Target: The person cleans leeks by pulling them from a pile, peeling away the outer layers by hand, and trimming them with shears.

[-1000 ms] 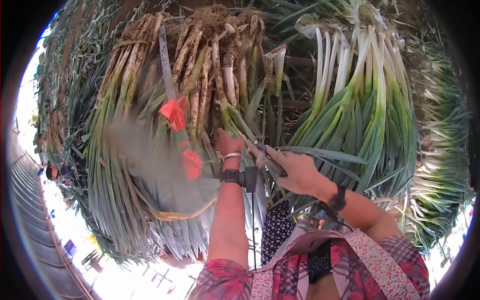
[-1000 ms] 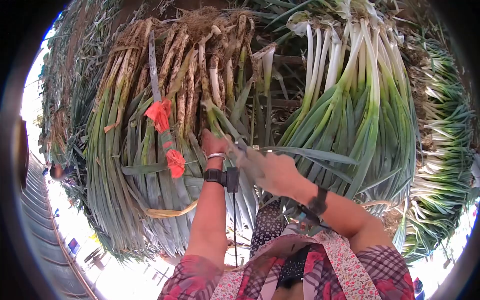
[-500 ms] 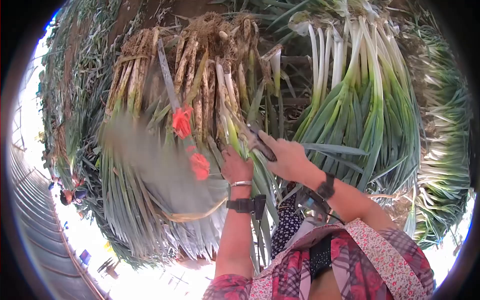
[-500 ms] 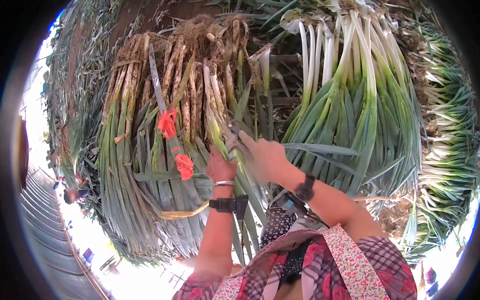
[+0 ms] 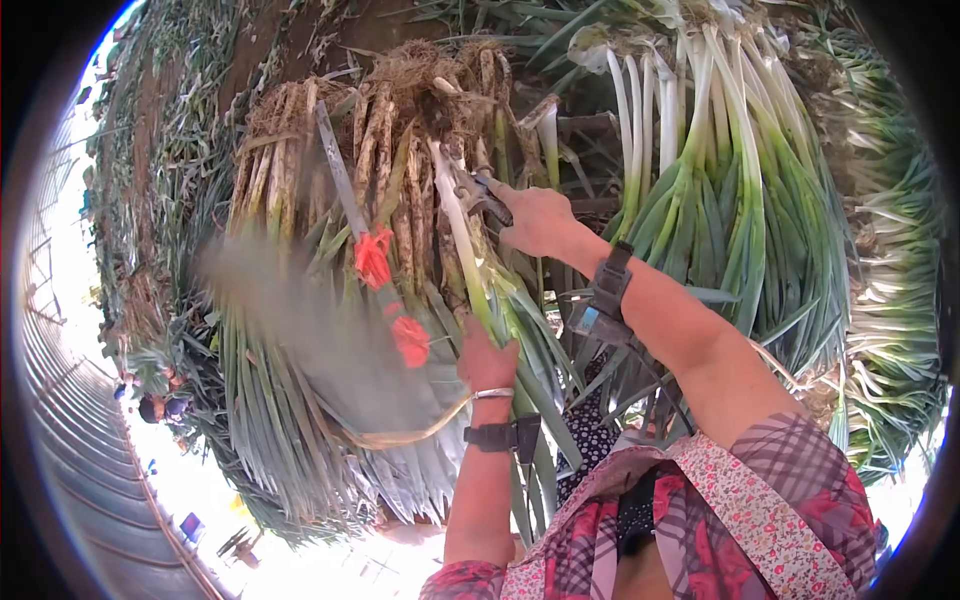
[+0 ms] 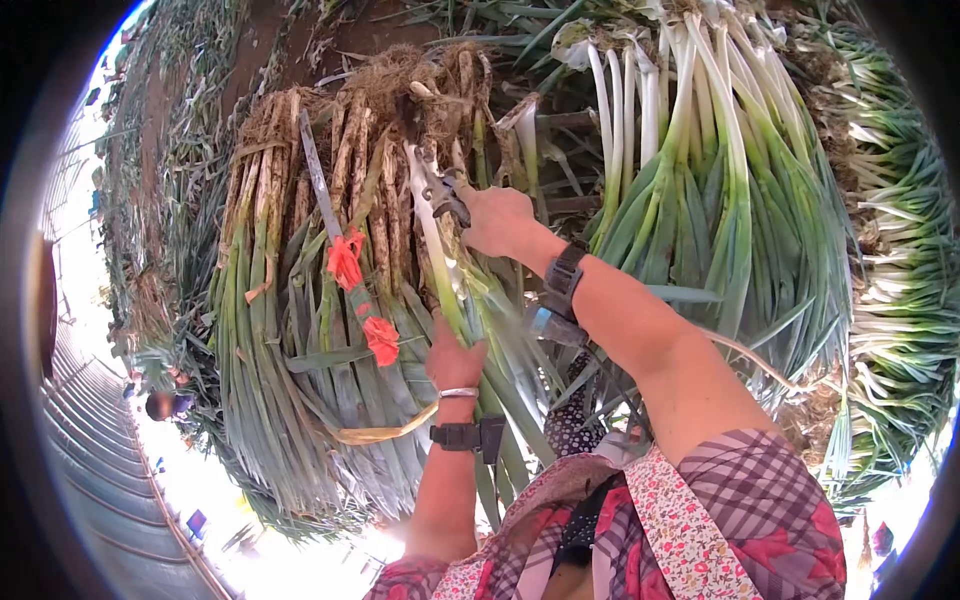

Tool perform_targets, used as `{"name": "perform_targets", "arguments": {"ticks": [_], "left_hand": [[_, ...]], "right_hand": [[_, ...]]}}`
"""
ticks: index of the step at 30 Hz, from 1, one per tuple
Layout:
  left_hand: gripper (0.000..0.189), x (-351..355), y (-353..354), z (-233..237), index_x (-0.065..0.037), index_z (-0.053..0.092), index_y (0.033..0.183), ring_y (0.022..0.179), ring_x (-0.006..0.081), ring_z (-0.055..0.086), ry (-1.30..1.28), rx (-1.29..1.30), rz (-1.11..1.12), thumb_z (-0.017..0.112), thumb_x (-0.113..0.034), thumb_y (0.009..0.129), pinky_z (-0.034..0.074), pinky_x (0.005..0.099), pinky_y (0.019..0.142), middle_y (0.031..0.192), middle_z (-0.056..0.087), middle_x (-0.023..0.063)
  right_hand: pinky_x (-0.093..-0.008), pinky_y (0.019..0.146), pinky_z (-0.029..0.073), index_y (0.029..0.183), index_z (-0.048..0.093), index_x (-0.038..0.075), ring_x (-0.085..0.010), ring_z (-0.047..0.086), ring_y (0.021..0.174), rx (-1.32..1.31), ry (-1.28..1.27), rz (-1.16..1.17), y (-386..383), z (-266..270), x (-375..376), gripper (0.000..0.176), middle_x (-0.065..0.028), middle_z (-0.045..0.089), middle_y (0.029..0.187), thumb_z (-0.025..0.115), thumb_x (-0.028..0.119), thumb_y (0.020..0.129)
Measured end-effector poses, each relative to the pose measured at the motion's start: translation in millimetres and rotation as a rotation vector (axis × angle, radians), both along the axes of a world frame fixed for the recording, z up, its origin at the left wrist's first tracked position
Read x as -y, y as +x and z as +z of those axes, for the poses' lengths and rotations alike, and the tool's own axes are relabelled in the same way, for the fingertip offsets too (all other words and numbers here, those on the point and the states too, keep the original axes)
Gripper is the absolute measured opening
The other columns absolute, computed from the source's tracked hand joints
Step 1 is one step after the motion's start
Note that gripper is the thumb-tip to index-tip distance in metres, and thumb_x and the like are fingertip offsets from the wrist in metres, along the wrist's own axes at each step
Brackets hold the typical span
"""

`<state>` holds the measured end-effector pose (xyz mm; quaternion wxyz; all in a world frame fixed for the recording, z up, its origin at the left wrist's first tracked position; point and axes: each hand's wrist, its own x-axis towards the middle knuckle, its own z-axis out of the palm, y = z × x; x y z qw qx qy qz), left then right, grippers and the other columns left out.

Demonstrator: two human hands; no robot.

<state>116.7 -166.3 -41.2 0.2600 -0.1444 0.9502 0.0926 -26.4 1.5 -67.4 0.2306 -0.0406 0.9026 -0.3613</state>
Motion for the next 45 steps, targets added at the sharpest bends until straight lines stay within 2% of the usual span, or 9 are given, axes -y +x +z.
{"name": "perform_targets", "arguments": {"ticks": [10, 14, 17, 22, 26, 28, 33, 36, 45], "left_hand": [[0.065, -35, -55, 92, 0.003, 0.047, 0.122, 0.089, 0.0171, 0.059, 1.141, -0.115, 0.603, 0.072, -0.009, 0.063, 0.048, 0.0292, 0.081, 0.106, 0.059, 0.0088], [0.059, -108, -107, 116, 0.004, 0.048, 0.119, 0.086, 0.0151, 0.058, 1.194, -0.104, 0.429, 0.071, -0.009, 0.066, 0.05, 0.028, 0.072, 0.102, 0.059, 0.0097], [0.048, -188, -126, 58, 0.003, 0.052, 0.112, 0.081, 0.014, 0.058, 1.482, 0.014, 0.437, 0.07, -0.01, 0.069, 0.05, 0.0277, 0.069, 0.093, 0.061, 0.008], [0.059, -285, -54, -102, 0.0, 0.049, 0.122, 0.097, 0.0311, 0.056, 1.087, -0.489, 0.071, 0.072, -0.023, 0.073, 0.044, 0.0364, 0.089, 0.104, 0.06, 0.0146], [0.031, -148, -16, -99, 0.002, 0.058, 0.094, 0.088, 0.0353, 0.055, 0.444, -0.468, 0.427, 0.067, -0.017, 0.071, 0.044, 0.041, 0.081, 0.093, 0.058, 0.0199], [0.039, -52, 28, -153, 0.003, 0.056, 0.099, 0.093, 0.0383, 0.054, -0.032, -0.584, 0.357, 0.07, -0.018, 0.069, 0.042, 0.0439, 0.085, 0.1, 0.056, 0.0223], [0.063, 0, 35, -139, 0.0, 0.044, 0.115, 0.113, 0.0428, 0.044, -0.016, -0.189, 0.376, 0.073, -0.027, 0.066, 0.037, 0.0507, 0.094, 0.121, 0.046, 0.0245], [0.066, -7, 26, -138, 0.001, 0.042, 0.116, 0.113, 0.043, 0.044, -0.001, -0.148, 0.36, 0.073, -0.024, 0.064, 0.038, 0.0528, 0.091, 0.122, 0.044, 0.025], [0.052, -8, -3, -80, 0.0, 0.047, 0.103, 0.088, 0.0449, 0.057, 0.08, -0.195, 0.215, 0.071, -0.022, 0.062, 0.045, 0.0505, 0.078, 0.095, 0.059, 0.0279]], "right_hand": [[-0.0421, 0.069, 0.049, 0.136, 0.04, 0.012, -0.0359, 0.063, 0.079, 0.167, -0.276, -0.01, 91, 81, -63, 0.069, -0.0183, 0.064, 0.09, 0.062, 0.024, 0.072], [-0.0259, 0.072, 0.048, 0.137, 0.042, 0.009, -0.0126, 0.059, 0.08, 0.076, -0.443, -0.459, 95, 96, -132, 0.071, -0.0101, 0.065, 0.1, 0.059, -0.001, 0.069], [-0.0241, 0.073, 0.048, 0.138, 0.042, 0.011, -0.0095, 0.056, 0.08, -0.047, -0.301, -0.774, 92, 119, -196, 0.072, -0.0037, 0.062, 0.108, 0.059, -0.003, 0.069], [-0.0254, 0.07, 0.048, 0.137, 0.044, 0.015, -0.0115, 0.057, 0.079, -0.405, -0.244, -0.728, 98, 94, -232, 0.073, -0.0039, 0.063, 0.098, 0.062, -0.001, 0.068], [-0.0356, 0.067, 0.05, 0.139, 0.039, 0.022, -0.0279, 0.061, 0.076, -0.012, 0.006, -0.207, 133, 70, -189, 0.081, -0.0141, 0.058, 0.087, 0.066, 0.009, 0.063], [-0.0417, 0.061, 0.048, 0.139, 0.037, 0.021, -0.0321, 0.06, 0.072, 0.036, 0.011, 0.126, 155, 62, -155, 0.08, -0.014, 0.057, 0.083, 0.064, 0.015, 0.064], [-0.0449, 0.059, 0.046, 0.138, 0.036, 0.016, -0.0338, 0.059, 0.069, 0.201, -0.065, 0.405, 172, 27, -92, 0.078, -0.0147, 0.056, 0.081, 0.066, 0.022, 0.066], [-0.0453, 0.057, 0.046, 0.137, 0.037, 0.013, -0.0355, 0.059, 0.067, 0.041, -0.051, 0.199, 167, 12, -74, 0.077, -0.0153, 0.057, 0.078, 0.067, 0.024, 0.067], [-0.0436, 0.057, 0.046, 0.138, 0.037, 0.015, -0.0347, 0.06, 0.067, 0.166, -0.085, 0.212, 170, 40, -57, 0.074, -0.016, 0.058, 0.078, 0.065, 0.029, 0.071]]}}
